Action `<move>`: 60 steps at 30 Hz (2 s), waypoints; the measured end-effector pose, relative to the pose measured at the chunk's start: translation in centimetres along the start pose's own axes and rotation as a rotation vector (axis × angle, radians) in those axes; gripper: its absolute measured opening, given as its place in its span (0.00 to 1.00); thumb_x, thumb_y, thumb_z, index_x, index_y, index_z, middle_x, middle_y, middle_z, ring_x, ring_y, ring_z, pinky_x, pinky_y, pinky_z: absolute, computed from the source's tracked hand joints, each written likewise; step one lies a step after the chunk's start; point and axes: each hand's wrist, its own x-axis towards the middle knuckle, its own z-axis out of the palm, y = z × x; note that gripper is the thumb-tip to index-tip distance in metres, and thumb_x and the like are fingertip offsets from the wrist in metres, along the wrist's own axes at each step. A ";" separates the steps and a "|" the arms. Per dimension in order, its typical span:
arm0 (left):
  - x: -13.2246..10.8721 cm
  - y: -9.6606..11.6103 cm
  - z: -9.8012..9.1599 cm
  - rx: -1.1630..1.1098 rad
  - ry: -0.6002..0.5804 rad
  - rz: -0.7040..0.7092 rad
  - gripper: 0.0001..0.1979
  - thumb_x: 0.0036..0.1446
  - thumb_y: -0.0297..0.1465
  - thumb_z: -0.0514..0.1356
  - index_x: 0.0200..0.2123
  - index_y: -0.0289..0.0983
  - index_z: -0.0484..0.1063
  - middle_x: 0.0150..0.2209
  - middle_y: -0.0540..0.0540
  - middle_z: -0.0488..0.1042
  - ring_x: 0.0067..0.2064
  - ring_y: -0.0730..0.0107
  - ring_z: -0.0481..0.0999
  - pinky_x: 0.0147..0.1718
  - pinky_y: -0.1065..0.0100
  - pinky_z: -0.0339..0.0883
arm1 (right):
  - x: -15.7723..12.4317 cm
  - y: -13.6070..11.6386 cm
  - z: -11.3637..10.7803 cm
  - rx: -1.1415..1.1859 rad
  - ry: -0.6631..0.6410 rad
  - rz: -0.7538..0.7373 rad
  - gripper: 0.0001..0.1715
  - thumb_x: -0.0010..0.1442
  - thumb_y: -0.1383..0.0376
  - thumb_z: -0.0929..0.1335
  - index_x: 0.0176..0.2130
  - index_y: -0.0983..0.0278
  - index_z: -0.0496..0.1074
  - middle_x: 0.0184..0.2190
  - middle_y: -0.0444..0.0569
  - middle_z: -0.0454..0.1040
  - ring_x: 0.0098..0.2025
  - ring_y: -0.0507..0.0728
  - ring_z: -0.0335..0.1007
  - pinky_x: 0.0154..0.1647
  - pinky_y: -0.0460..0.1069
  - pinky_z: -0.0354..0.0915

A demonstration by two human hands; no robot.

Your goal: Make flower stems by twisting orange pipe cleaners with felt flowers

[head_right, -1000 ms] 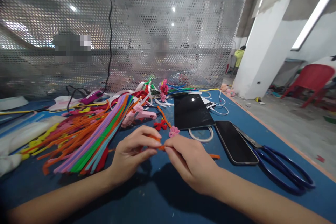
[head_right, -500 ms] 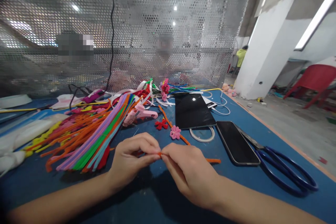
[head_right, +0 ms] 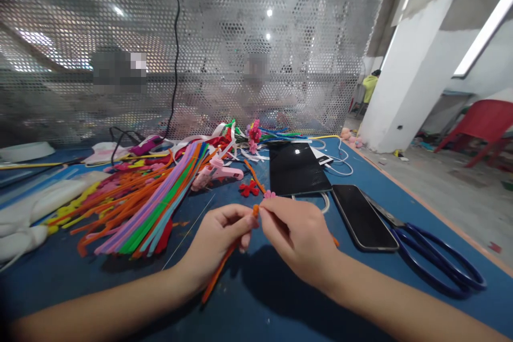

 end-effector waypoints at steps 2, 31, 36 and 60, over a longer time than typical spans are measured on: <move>-0.3 0.0 -0.3 0.255 -0.003 0.111 0.10 0.56 0.36 0.57 0.30 0.34 0.70 0.18 0.53 0.67 0.18 0.79 0.64 0.18 0.76 0.60 | 0.0 0.5 0.2 -0.136 0.027 -0.037 0.13 0.60 0.69 0.61 0.26 0.66 0.69 0.22 0.45 0.71 0.22 0.48 0.63 0.25 0.44 0.55; 0.7 4.9 -3.6 1.149 -0.104 0.967 0.08 0.60 0.28 0.53 0.39 0.38 0.72 0.35 0.50 0.77 0.37 0.73 0.74 0.37 0.73 0.66 | 0.7 1.4 -1.2 -0.070 -0.113 -0.343 0.12 0.57 0.69 0.63 0.26 0.64 0.72 0.16 0.42 0.68 0.18 0.47 0.59 0.22 0.43 0.52; 0.9 3.3 -2.3 0.887 -0.212 0.703 0.07 0.59 0.28 0.54 0.36 0.37 0.73 0.32 0.50 0.76 0.33 0.76 0.74 0.33 0.77 0.65 | 0.7 0.7 -1.7 -0.033 0.069 -0.166 0.10 0.57 0.69 0.64 0.27 0.67 0.73 0.16 0.42 0.68 0.17 0.46 0.57 0.21 0.41 0.54; 0.3 5.5 -3.1 1.160 -0.192 0.812 0.10 0.60 0.29 0.53 0.41 0.37 0.72 0.36 0.48 0.77 0.38 0.71 0.75 0.35 0.72 0.64 | 1.2 2.0 -1.8 -0.035 -0.247 -0.123 0.12 0.56 0.70 0.63 0.27 0.67 0.74 0.16 0.42 0.66 0.18 0.46 0.54 0.20 0.42 0.52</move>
